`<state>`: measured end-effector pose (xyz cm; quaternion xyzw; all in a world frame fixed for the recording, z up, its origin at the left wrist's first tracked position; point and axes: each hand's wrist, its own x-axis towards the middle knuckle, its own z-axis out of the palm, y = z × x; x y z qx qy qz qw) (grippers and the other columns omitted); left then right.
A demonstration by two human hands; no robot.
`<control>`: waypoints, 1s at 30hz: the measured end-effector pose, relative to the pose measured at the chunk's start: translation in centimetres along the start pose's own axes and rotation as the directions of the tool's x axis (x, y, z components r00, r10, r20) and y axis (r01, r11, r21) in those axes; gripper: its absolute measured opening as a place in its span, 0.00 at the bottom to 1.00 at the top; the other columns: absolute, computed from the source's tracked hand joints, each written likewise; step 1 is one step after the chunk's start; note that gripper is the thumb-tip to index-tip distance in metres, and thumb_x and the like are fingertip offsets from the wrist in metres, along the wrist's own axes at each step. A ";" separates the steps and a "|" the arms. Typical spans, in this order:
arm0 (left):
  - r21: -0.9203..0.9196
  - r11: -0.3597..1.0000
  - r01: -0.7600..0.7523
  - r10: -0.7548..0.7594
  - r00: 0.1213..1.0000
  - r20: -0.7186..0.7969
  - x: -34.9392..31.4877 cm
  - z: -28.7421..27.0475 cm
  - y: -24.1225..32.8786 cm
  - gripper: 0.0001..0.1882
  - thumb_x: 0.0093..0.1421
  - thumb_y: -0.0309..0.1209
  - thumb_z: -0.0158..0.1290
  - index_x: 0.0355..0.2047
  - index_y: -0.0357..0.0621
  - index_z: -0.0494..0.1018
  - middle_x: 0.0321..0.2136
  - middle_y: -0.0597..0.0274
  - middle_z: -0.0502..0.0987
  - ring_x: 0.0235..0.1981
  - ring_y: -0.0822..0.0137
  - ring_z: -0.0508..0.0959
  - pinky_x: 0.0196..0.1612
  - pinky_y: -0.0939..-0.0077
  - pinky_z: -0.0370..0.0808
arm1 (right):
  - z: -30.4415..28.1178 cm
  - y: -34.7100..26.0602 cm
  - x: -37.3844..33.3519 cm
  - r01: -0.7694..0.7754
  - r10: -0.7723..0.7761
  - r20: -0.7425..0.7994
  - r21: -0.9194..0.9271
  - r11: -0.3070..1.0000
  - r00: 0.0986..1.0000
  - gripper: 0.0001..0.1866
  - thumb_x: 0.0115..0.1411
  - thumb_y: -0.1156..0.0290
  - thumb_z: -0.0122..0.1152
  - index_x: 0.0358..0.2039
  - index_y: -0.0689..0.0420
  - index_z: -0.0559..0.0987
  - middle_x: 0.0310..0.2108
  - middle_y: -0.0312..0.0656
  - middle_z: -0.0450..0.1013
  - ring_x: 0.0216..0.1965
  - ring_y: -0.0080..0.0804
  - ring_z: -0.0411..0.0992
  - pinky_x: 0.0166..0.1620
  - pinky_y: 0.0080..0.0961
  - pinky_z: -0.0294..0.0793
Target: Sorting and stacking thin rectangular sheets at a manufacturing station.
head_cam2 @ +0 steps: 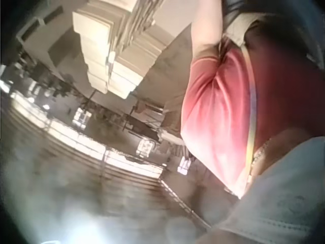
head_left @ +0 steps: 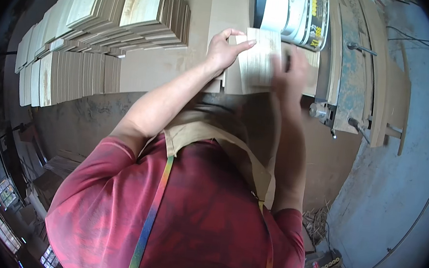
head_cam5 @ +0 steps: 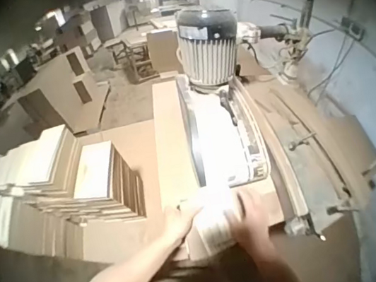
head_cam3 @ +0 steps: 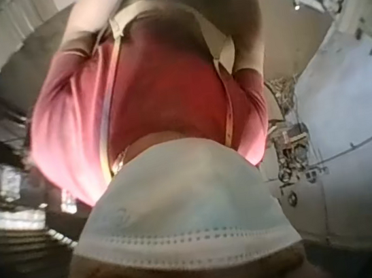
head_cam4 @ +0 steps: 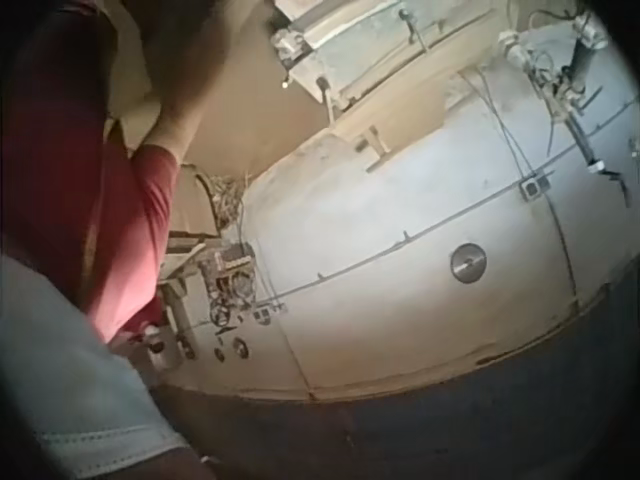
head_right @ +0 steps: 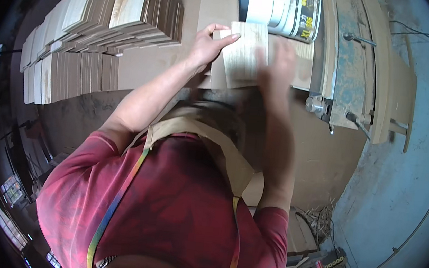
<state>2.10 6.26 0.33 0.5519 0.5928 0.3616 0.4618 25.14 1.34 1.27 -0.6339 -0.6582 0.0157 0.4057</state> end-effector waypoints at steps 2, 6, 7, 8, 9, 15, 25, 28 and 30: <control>-0.052 0.995 0.081 -0.080 0.996 0.034 -1.1 -0.1 1.5 0.24 0.68 0.36 0.72 0.61 0.43 0.80 0.46 0.46 0.85 0.40 0.61 0.86 0.42 0.74 0.84 | -0.6 -5.9 -1.8 0.053 -0.053 0.018 -0.001 0.999 0.998 0.28 0.62 0.61 0.77 0.59 0.61 0.84 0.59 0.59 0.78 0.57 0.58 0.76 0.57 0.53 0.81; -0.177 0.972 0.156 -0.136 0.984 0.118 -0.7 -1.6 2.3 0.23 0.68 0.36 0.73 0.60 0.45 0.81 0.44 0.47 0.85 0.38 0.63 0.85 0.40 0.75 0.83 | -1.9 -4.2 -6.0 -0.052 0.058 0.036 -0.152 0.987 0.998 0.33 0.60 0.57 0.79 0.61 0.62 0.83 0.64 0.62 0.74 0.60 0.66 0.73 0.61 0.55 0.78; -0.247 0.954 0.169 -0.123 0.974 0.193 -0.7 -2.3 1.8 0.23 0.68 0.36 0.73 0.60 0.46 0.81 0.44 0.47 0.85 0.37 0.64 0.84 0.40 0.75 0.82 | -2.6 -2.0 -7.2 -0.051 0.058 0.038 -0.154 0.987 0.998 0.33 0.60 0.57 0.79 0.61 0.62 0.83 0.64 0.62 0.74 0.60 0.66 0.73 0.61 0.55 0.78; -0.314 0.931 0.187 -0.105 0.959 0.262 -0.7 -2.9 1.3 0.23 0.67 0.37 0.74 0.59 0.46 0.81 0.43 0.48 0.85 0.37 0.64 0.84 0.40 0.75 0.82 | -3.2 0.4 -8.2 -0.124 0.133 0.026 -0.223 0.967 0.991 0.33 0.61 0.58 0.77 0.62 0.64 0.81 0.65 0.64 0.73 0.59 0.66 0.74 0.60 0.56 0.79; -0.375 0.903 0.212 -0.085 0.941 0.327 -0.9 -3.3 0.9 0.23 0.67 0.37 0.74 0.59 0.46 0.82 0.42 0.48 0.85 0.36 0.65 0.84 0.40 0.75 0.82 | -3.6 2.0 -9.1 -0.198 0.210 0.011 -0.286 0.937 0.978 0.33 0.63 0.59 0.74 0.63 0.66 0.79 0.66 0.66 0.73 0.58 0.66 0.74 0.59 0.56 0.80; -0.378 0.896 0.232 -0.097 0.934 0.343 -1.2 -4.0 0.9 0.23 0.67 0.37 0.74 0.59 0.47 0.82 0.39 0.52 0.84 0.35 0.66 0.83 0.39 0.75 0.82 | 1.1 7.9 -6.3 -0.009 -0.052 -0.095 -0.556 0.831 0.994 0.28 0.68 0.60 0.70 0.62 0.66 0.81 0.63 0.66 0.74 0.57 0.67 0.74 0.62 0.53 0.78; -0.072 0.970 0.231 -0.225 0.971 0.080 -1.2 -1.0 3.8 0.24 0.68 0.34 0.73 0.61 0.47 0.81 0.38 0.57 0.84 0.33 0.67 0.82 0.41 0.76 0.83 | -2.7 -6.2 -4.3 0.097 -0.071 0.193 -0.128 0.987 0.979 0.36 0.61 0.55 0.77 0.65 0.61 0.81 0.60 0.61 0.75 0.56 0.62 0.75 0.57 0.53 0.81; -0.055 0.973 0.224 -0.212 0.963 0.169 -1.4 -2.3 3.6 0.23 0.67 0.34 0.74 0.60 0.46 0.82 0.39 0.57 0.84 0.34 0.69 0.82 0.43 0.76 0.82 | -3.9 -2.9 -7.5 0.042 -0.031 0.064 -0.173 0.984 0.997 0.36 0.60 0.57 0.79 0.65 0.61 0.81 0.60 0.61 0.75 0.55 0.63 0.75 0.55 0.53 0.82; -0.044 0.973 0.226 -0.212 0.955 0.207 -1.6 -3.4 3.0 0.23 0.67 0.34 0.74 0.60 0.46 0.82 0.39 0.57 0.85 0.34 0.69 0.82 0.43 0.77 0.82 | -4.5 0.9 -9.5 -0.053 0.039 -0.052 -0.298 0.953 0.998 0.33 0.61 0.59 0.77 0.64 0.61 0.82 0.61 0.62 0.74 0.55 0.63 0.74 0.56 0.54 0.82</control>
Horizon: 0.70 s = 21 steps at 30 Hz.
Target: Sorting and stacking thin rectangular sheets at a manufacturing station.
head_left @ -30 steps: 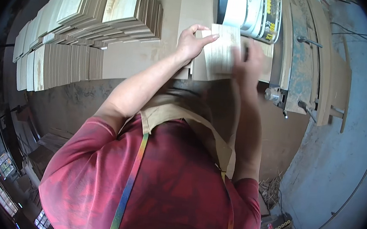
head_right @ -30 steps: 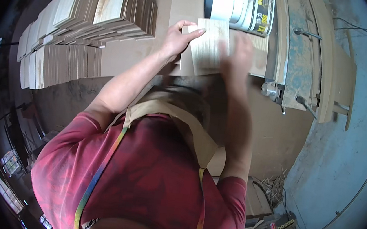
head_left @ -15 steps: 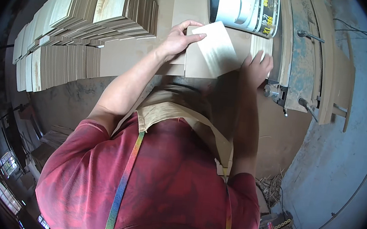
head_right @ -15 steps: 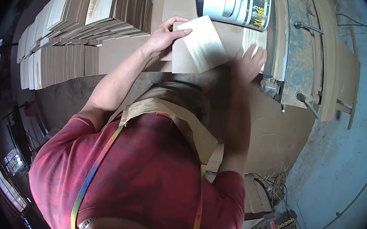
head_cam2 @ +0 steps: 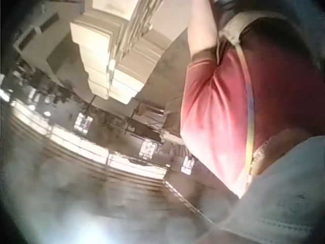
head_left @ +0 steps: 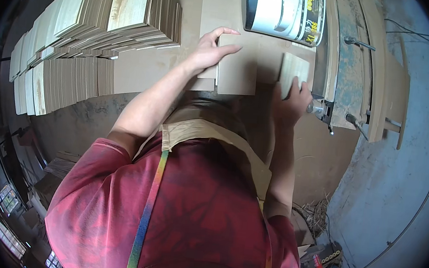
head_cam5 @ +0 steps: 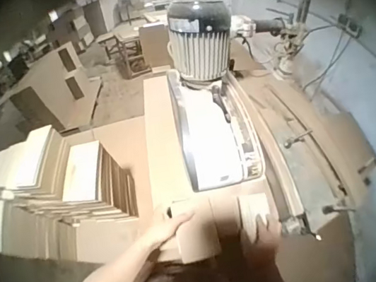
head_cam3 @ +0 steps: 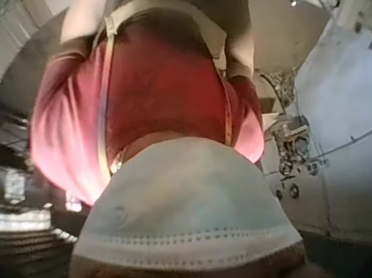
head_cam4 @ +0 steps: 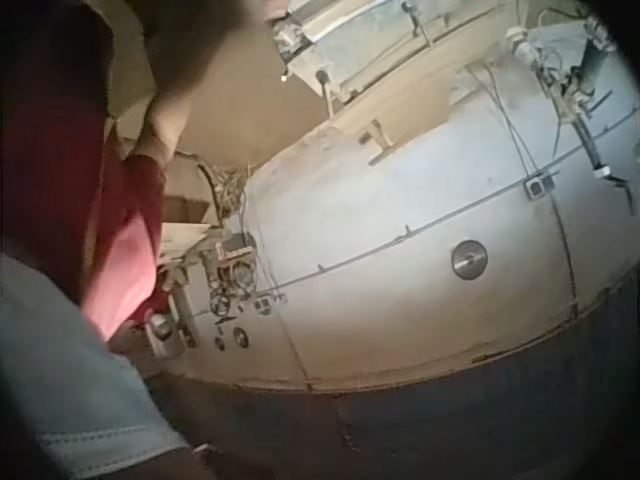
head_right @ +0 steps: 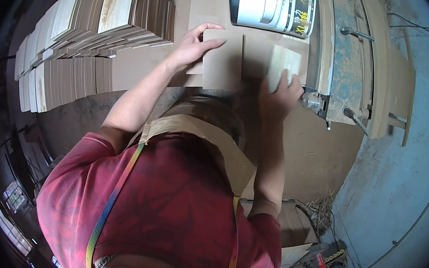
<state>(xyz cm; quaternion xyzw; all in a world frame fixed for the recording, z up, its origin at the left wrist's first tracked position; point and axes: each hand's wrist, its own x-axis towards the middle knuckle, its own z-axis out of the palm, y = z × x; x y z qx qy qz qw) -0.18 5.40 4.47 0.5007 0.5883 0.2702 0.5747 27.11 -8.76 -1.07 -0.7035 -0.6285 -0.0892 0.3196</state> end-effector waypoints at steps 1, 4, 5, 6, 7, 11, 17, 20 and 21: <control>-0.105 0.993 -0.050 0.060 0.994 0.094 0.0 -0.8 -0.5 0.22 0.67 0.34 0.74 0.59 0.46 0.82 0.38 0.58 0.85 0.34 0.70 0.82 0.43 0.77 0.82 | 1.1 1.9 -0.5 -0.047 0.046 -0.013 -0.065 0.997 0.999 0.31 0.63 0.60 0.75 0.63 0.62 0.82 0.62 0.62 0.74 0.55 0.63 0.74 0.56 0.55 0.81; -0.414 0.900 -0.134 0.276 0.911 0.306 0.3 -3.1 -1.9 0.21 0.67 0.34 0.74 0.57 0.48 0.84 0.36 0.60 0.84 0.34 0.74 0.81 0.42 0.79 0.80 | 3.9 3.4 0.9 0.065 -0.086 -0.075 -0.244 0.968 0.993 0.27 0.66 0.62 0.72 0.62 0.63 0.82 0.62 0.61 0.74 0.57 0.65 0.74 0.57 0.55 0.81; -0.404 0.905 -0.134 0.272 0.913 0.305 0.4 -3.2 -2.0 0.21 0.67 0.34 0.74 0.57 0.48 0.84 0.36 0.60 0.84 0.34 0.74 0.81 0.42 0.79 0.80 | 5.1 3.4 1.9 0.059 -0.079 -0.078 -0.236 0.970 0.994 0.27 0.66 0.62 0.72 0.62 0.63 0.82 0.62 0.61 0.74 0.57 0.65 0.74 0.57 0.55 0.81; -0.408 0.907 -0.110 0.240 0.929 0.283 0.6 -3.0 -2.1 0.20 0.67 0.34 0.74 0.57 0.48 0.84 0.35 0.61 0.84 0.34 0.74 0.81 0.41 0.80 0.80 | 6.3 3.5 3.3 0.011 -0.027 -0.067 -0.228 0.974 0.997 0.27 0.66 0.63 0.71 0.62 0.63 0.82 0.63 0.62 0.74 0.58 0.65 0.74 0.57 0.56 0.81; -0.412 0.908 -0.082 0.203 0.944 0.258 0.5 -2.5 -2.4 0.20 0.67 0.33 0.74 0.57 0.48 0.84 0.34 0.62 0.83 0.34 0.75 0.81 0.41 0.80 0.79 | 7.3 3.5 4.5 -0.036 0.026 -0.051 -0.219 0.975 0.998 0.27 0.67 0.63 0.71 0.63 0.63 0.82 0.63 0.62 0.73 0.60 0.65 0.74 0.57 0.56 0.81; -0.407 0.911 -0.062 0.130 0.981 0.142 0.9 -0.4 -2.4 0.19 0.67 0.33 0.74 0.57 0.48 0.84 0.32 0.64 0.82 0.34 0.77 0.80 0.39 0.81 0.78 | 6.0 0.0 7.4 -0.114 0.114 0.016 0.010 0.993 0.993 0.26 0.69 0.61 0.72 0.61 0.64 0.84 0.55 0.60 0.81 0.56 0.60 0.79 0.58 0.49 0.81; -0.271 0.956 -0.117 0.111 0.993 -0.039 0.4 2.1 -2.3 0.17 0.68 0.36 0.73 0.54 0.47 0.86 0.30 0.67 0.81 0.31 0.77 0.77 0.36 0.81 0.75 | -1.4 -7.4 3.9 -0.426 0.304 0.444 0.206 0.881 0.843 0.21 0.71 0.64 0.71 0.60 0.62 0.85 0.45 0.50 0.86 0.39 0.45 0.82 0.47 0.32 0.83; -0.188 0.973 -0.130 0.117 0.990 -0.078 0.3 2.1 -2.3 0.15 0.69 0.37 0.72 0.52 0.46 0.87 0.29 0.67 0.80 0.30 0.77 0.76 0.35 0.81 0.75 | -4.2 -4.5 2.4 -0.643 0.574 0.314 0.514 0.567 0.756 0.20 0.68 0.64 0.74 0.56 0.60 0.85 0.42 0.48 0.84 0.41 0.45 0.80 0.50 0.36 0.81; -0.174 0.978 -0.114 0.100 0.991 -0.092 0.3 1.9 -2.1 0.15 0.70 0.38 0.72 0.52 0.46 0.87 0.29 0.67 0.80 0.30 0.77 0.75 0.35 0.81 0.74 | -5.3 -4.1 2.4 -0.633 0.640 0.213 0.547 0.548 0.738 0.19 0.68 0.64 0.75 0.56 0.58 0.86 0.42 0.46 0.84 0.41 0.43 0.79 0.49 0.37 0.80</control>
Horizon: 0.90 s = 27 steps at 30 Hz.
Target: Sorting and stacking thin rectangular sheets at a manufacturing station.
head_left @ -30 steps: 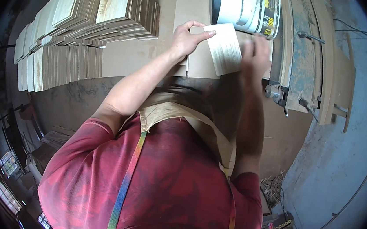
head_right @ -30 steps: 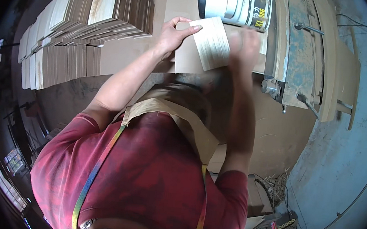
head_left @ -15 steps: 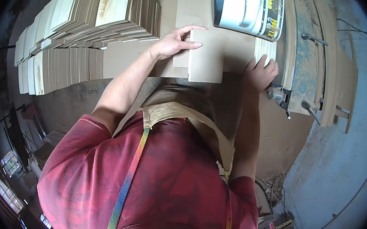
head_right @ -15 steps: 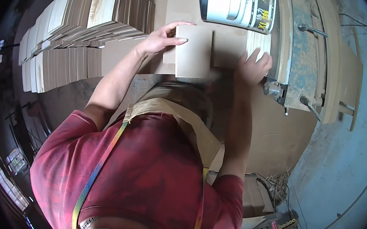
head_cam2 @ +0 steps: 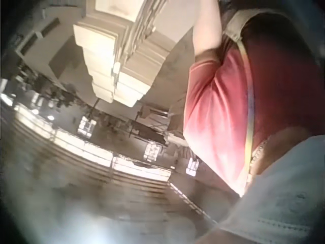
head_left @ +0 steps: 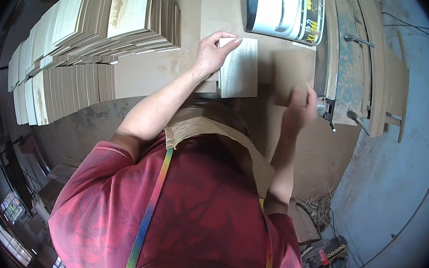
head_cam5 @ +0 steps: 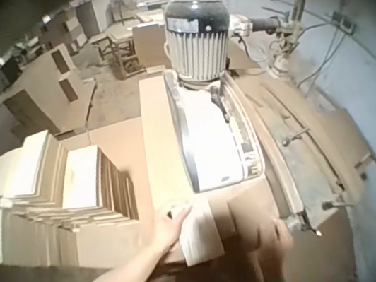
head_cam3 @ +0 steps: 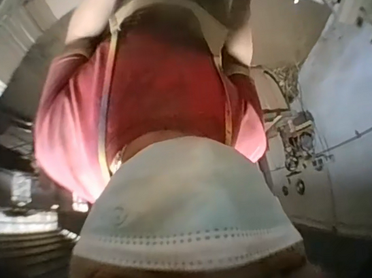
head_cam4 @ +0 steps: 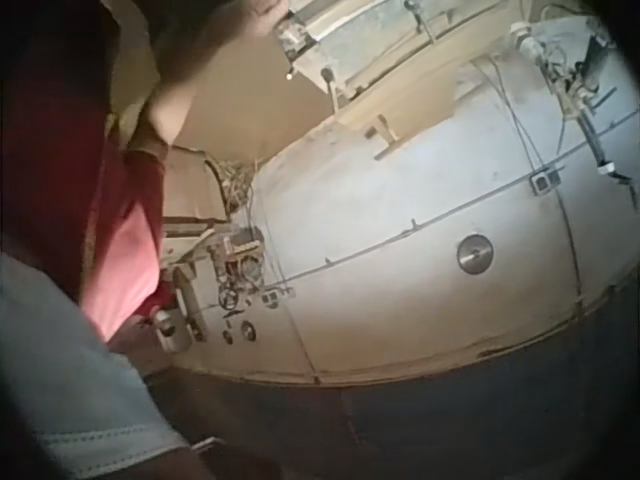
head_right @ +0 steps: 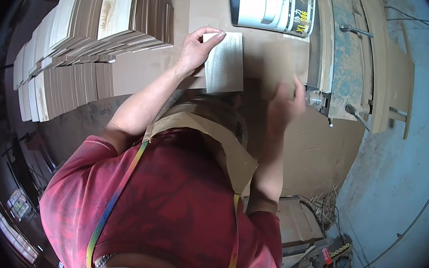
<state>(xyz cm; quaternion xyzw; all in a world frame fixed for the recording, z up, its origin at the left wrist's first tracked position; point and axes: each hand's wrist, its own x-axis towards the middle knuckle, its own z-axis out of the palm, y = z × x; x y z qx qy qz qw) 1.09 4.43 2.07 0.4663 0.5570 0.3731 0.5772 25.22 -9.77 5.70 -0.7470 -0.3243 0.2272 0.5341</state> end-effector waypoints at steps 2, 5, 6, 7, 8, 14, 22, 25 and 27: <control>0.042 0.999 0.027 -0.027 1.000 -0.013 -0.2 0.0 0.9 0.13 0.71 0.38 0.71 0.50 0.47 0.88 0.30 0.67 0.80 0.30 0.77 0.74 0.35 0.80 0.74 | -1.7 3.9 1.8 0.248 -0.271 -0.014 -0.367 0.897 0.962 0.20 0.68 0.65 0.74 0.57 0.58 0.86 0.45 0.46 0.84 0.44 0.44 0.79 0.50 0.37 0.80; 0.075 0.996 0.041 -0.042 0.999 0.008 -0.2 -0.7 0.5 0.13 0.71 0.37 0.70 0.51 0.47 0.88 0.31 0.66 0.81 0.30 0.76 0.75 0.35 0.80 0.74 | 0.5 7.4 2.4 0.531 -0.625 0.256 -0.791 0.303 0.737 0.23 0.67 0.70 0.71 0.62 0.59 0.83 0.55 0.47 0.80 0.55 0.50 0.78 0.56 0.39 0.80; 0.072 0.997 0.041 -0.043 0.999 0.026 0.1 -1.2 0.1 0.14 0.72 0.37 0.70 0.53 0.47 0.87 0.33 0.65 0.82 0.31 0.76 0.76 0.36 0.79 0.75 | 1.3 7.4 1.9 0.527 -0.624 0.250 -0.792 0.309 0.741 0.23 0.67 0.70 0.71 0.62 0.59 0.83 0.55 0.47 0.80 0.55 0.50 0.78 0.56 0.39 0.80; 0.070 0.997 0.041 -0.044 0.998 0.043 0.3 -1.7 -0.2 0.15 0.72 0.36 0.69 0.55 0.48 0.87 0.34 0.65 0.82 0.32 0.75 0.77 0.37 0.78 0.77 | 2.1 7.3 1.4 0.581 -0.613 0.289 -0.735 0.350 0.735 0.24 0.68 0.69 0.70 0.63 0.61 0.82 0.57 0.49 0.78 0.58 0.53 0.77 0.58 0.43 0.79; 0.067 0.997 0.041 -0.045 0.997 0.058 0.6 -2.4 -0.6 0.16 0.72 0.36 0.69 0.57 0.48 0.86 0.35 0.64 0.83 0.32 0.75 0.78 0.37 0.78 0.78 | 2.7 7.2 1.3 0.631 -0.605 0.329 -0.671 0.390 0.725 0.25 0.68 0.69 0.70 0.64 0.62 0.81 0.60 0.51 0.77 0.61 0.55 0.76 0.60 0.46 0.78; -0.199 0.977 -0.081 0.142 0.938 0.315 0.1 -5.7 -0.9 0.22 0.71 0.33 0.69 0.64 0.49 0.82 0.40 0.61 0.85 0.37 0.71 0.82 0.41 0.75 0.82 | 4.3 8.3 6.2 0.594 -0.569 0.350 -0.735 0.327 0.745 0.27 0.69 0.64 0.69 0.65 0.63 0.80 0.64 0.54 0.75 0.64 0.55 0.74 0.63 0.52 0.76; -0.074 0.996 -0.050 0.062 0.984 0.167 -0.4 -3.3 -1.4 0.25 0.67 0.32 0.73 0.63 0.45 0.81 0.43 0.59 0.86 0.37 0.68 0.84 0.45 0.73 0.84 | 7.8 4.9 7.1 0.615 -0.554 0.271 -0.405 0.677 0.788 0.28 0.69 0.61 0.70 0.65 0.61 0.80 0.59 0.53 0.80 0.58 0.55 0.77 0.60 0.47 0.80; -0.027 0.999 -0.023 0.025 0.998 0.061 -1.7 -1.5 -1.7 0.25 0.67 0.31 0.74 0.62 0.44 0.81 0.43 0.59 0.86 0.36 0.68 0.83 0.45 0.74 0.83 | 7.0 -2.6 -1.3 0.713 -0.519 0.503 -0.356 0.605 0.691 0.40 0.59 0.52 0.80 0.66 0.62 0.79 0.62 0.64 0.76 0.52 0.61 0.78 0.55 0.52 0.83; 0.028 0.997 -0.076 0.075 0.997 0.031 -0.5 -0.3 -0.5 0.25 0.66 0.31 0.75 0.61 0.42 0.81 0.41 0.60 0.86 0.36 0.69 0.83 0.44 0.74 0.83 | 7.4 -2.1 -2.1 0.671 -0.501 0.452 -0.415 0.614 0.738 0.41 0.58 0.52 0.80 0.66 0.62 0.79 0.61 0.65 0.75 0.52 0.62 0.78 0.55 0.53 0.82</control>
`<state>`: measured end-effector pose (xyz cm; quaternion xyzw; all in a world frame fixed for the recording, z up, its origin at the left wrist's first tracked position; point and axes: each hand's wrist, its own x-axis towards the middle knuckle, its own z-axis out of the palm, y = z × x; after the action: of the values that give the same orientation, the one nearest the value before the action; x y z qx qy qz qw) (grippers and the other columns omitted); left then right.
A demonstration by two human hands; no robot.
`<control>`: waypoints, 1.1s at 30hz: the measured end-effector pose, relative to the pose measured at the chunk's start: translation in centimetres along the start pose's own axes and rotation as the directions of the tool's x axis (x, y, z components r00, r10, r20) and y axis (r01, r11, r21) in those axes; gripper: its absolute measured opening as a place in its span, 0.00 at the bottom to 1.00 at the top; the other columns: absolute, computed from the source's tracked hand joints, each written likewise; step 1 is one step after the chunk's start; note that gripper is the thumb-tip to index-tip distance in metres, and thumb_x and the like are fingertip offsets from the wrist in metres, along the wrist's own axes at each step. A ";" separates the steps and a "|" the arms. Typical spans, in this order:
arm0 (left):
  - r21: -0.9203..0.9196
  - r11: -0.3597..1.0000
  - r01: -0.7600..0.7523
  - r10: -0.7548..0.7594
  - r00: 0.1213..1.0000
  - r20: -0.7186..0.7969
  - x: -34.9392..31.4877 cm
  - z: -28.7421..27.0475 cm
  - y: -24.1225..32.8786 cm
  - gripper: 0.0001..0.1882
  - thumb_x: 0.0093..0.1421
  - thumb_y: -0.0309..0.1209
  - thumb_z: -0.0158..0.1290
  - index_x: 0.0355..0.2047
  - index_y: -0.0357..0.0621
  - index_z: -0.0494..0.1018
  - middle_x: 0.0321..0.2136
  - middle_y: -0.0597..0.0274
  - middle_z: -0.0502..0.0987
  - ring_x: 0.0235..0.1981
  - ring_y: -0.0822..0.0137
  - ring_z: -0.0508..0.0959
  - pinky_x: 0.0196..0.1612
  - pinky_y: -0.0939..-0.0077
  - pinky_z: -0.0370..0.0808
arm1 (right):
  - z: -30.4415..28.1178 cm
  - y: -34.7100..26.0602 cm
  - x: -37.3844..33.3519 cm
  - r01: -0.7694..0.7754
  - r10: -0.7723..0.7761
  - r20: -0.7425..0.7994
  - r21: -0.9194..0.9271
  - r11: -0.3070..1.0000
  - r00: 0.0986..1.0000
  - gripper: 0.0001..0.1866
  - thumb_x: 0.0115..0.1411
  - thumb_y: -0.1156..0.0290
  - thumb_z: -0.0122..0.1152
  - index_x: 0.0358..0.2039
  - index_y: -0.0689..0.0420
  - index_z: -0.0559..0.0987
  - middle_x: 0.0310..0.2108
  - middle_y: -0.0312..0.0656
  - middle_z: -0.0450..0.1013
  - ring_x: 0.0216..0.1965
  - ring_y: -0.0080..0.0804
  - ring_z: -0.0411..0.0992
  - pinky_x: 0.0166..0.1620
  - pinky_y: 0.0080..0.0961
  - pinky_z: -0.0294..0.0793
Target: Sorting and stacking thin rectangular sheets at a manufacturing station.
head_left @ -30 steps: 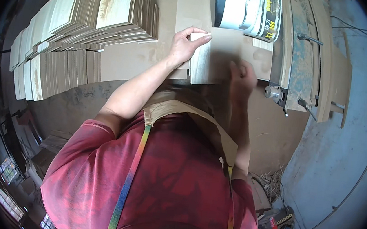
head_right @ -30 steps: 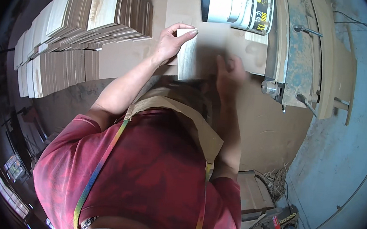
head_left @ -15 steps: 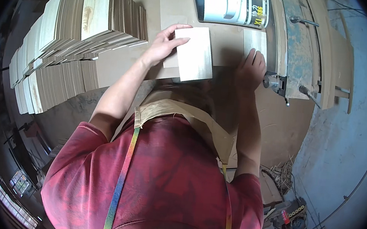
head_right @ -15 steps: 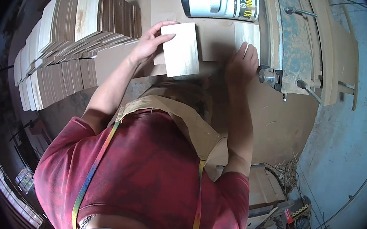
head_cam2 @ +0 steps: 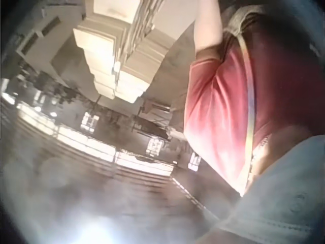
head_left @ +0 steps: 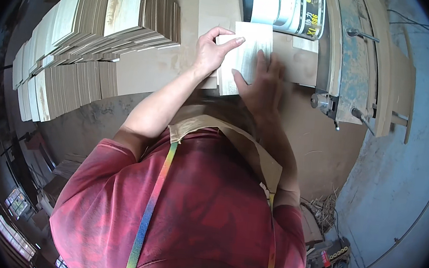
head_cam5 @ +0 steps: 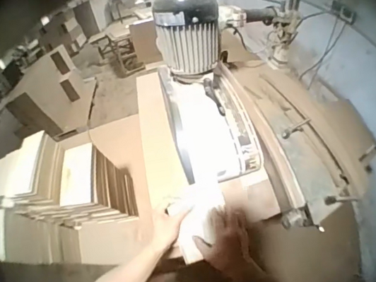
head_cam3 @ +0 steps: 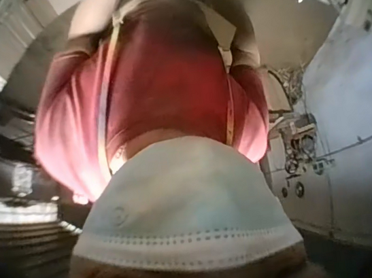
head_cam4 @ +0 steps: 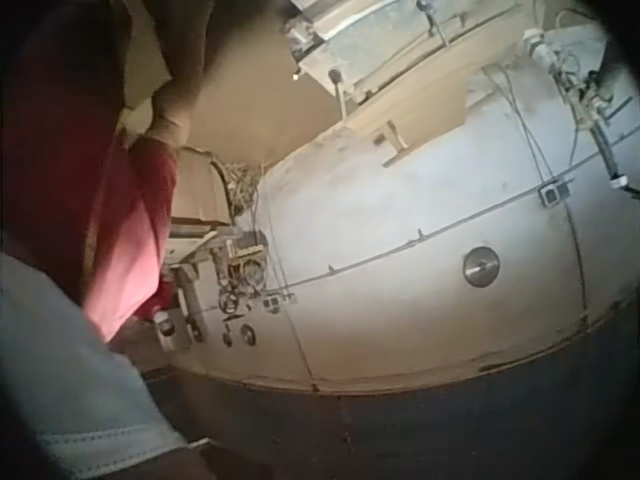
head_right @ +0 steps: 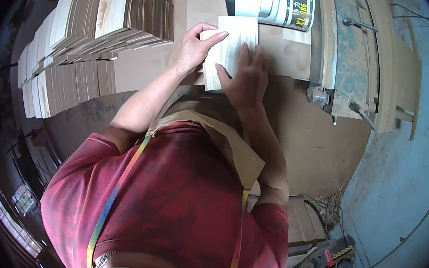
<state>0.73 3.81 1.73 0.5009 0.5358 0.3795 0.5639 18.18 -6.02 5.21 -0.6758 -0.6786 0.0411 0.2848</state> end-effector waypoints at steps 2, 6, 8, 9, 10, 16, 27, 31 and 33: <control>0.029 0.999 -0.020 0.021 0.999 -0.030 0.3 -0.3 0.4 0.25 0.66 0.31 0.75 0.60 0.42 0.81 0.41 0.60 0.86 0.35 0.70 0.83 0.44 0.74 0.83 | 0.4 0.9 -1.5 -0.032 0.027 -0.065 -0.075 0.997 0.998 0.40 0.58 0.54 0.79 0.66 0.63 0.78 0.61 0.67 0.74 0.53 0.64 0.77 0.56 0.56 0.81; 0.119 0.991 0.065 -0.069 0.997 0.031 -0.4 -1.5 0.6 0.20 0.69 0.29 0.72 0.58 0.41 0.81 0.43 0.60 0.86 0.36 0.72 0.83 0.40 0.78 0.83 | 0.0 9.2 -4.8 -0.202 0.184 -0.105 -0.202 0.958 0.977 0.37 0.59 0.60 0.76 0.67 0.62 0.78 0.62 0.67 0.73 0.57 0.69 0.75 0.61 0.60 0.78; 0.039 0.999 0.026 -0.030 0.993 0.114 -0.7 -2.6 0.4 0.20 0.68 0.30 0.73 0.57 0.41 0.82 0.40 0.60 0.86 0.35 0.72 0.82 0.40 0.78 0.82 | 1.0 12.6 -3.8 -0.192 0.160 -0.138 -0.260 0.947 0.977 0.33 0.61 0.62 0.74 0.65 0.64 0.79 0.63 0.65 0.73 0.57 0.69 0.75 0.60 0.60 0.78; -0.046 0.999 -0.016 0.025 0.980 0.195 -0.2 -3.4 0.4 0.19 0.68 0.31 0.74 0.55 0.41 0.83 0.38 0.61 0.85 0.34 0.71 0.82 0.41 0.77 0.82 | 2.0 13.9 -3.0 -0.196 0.165 -0.141 -0.256 0.947 0.976 0.33 0.61 0.62 0.74 0.65 0.64 0.79 0.63 0.65 0.73 0.57 0.69 0.75 0.60 0.60 0.78; -0.134 0.990 -0.051 0.086 0.959 0.270 0.2 -4.0 0.4 0.18 0.67 0.32 0.74 0.54 0.41 0.84 0.36 0.61 0.85 0.33 0.71 0.82 0.41 0.77 0.81 | 3.0 15.1 -2.4 -0.123 0.048 -0.213 -0.355 0.927 0.976 0.33 0.61 0.62 0.74 0.64 0.64 0.79 0.63 0.63 0.74 0.57 0.68 0.75 0.59 0.59 0.78; -0.221 0.965 0.141 -0.095 0.974 0.205 0.5 -2.5 -0.5 0.13 0.69 0.34 0.72 0.48 0.42 0.86 0.33 0.61 0.85 0.33 0.70 0.81 0.42 0.78 0.79 | 4.8 13.0 4.7 -0.182 0.146 -0.245 -0.130 0.975 0.958 0.31 0.64 0.61 0.73 0.63 0.66 0.80 0.62 0.60 0.74 0.56 0.64 0.75 0.58 0.56 0.79; 0.023 0.997 0.075 -0.071 0.991 -0.116 0.6 1.3 0.0 0.11 0.75 0.36 0.65 0.48 0.40 0.87 0.33 0.58 0.85 0.34 0.69 0.80 0.43 0.75 0.79 | 0.2 0.7 -1.8 -0.051 0.051 -0.058 0.011 0.999 0.997 0.36 0.55 0.58 0.83 0.60 0.65 0.83 0.61 0.58 0.76 0.53 0.59 0.77 0.58 0.47 0.80; -0.152 0.952 0.267 -0.290 0.943 -0.161 1.2 1.5 1.5 0.13 0.77 0.37 0.62 0.51 0.41 0.87 0.34 0.58 0.85 0.35 0.69 0.81 0.44 0.74 0.80 | 0.5 -1.4 -2.3 0.030 -0.025 -0.037 0.141 0.990 0.999 0.36 0.53 0.61 0.80 0.60 0.65 0.84 0.63 0.61 0.73 0.54 0.62 0.77 0.54 0.46 0.83; -0.234 0.929 0.286 -0.315 0.944 -0.100 1.5 0.3 2.2 0.13 0.77 0.36 0.63 0.51 0.41 0.87 0.34 0.59 0.86 0.35 0.69 0.81 0.45 0.74 0.80 | -0.2 -1.7 -2.3 0.006 0.002 -0.041 0.194 0.981 0.999 0.35 0.53 0.61 0.80 0.60 0.65 0.84 0.64 0.61 0.74 0.54 0.62 0.77 0.54 0.46 0.84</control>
<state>1.48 5.63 3.55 0.3214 0.5988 0.3779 0.6288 16.57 -8.42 5.31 -0.6447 -0.6660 0.0929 0.3634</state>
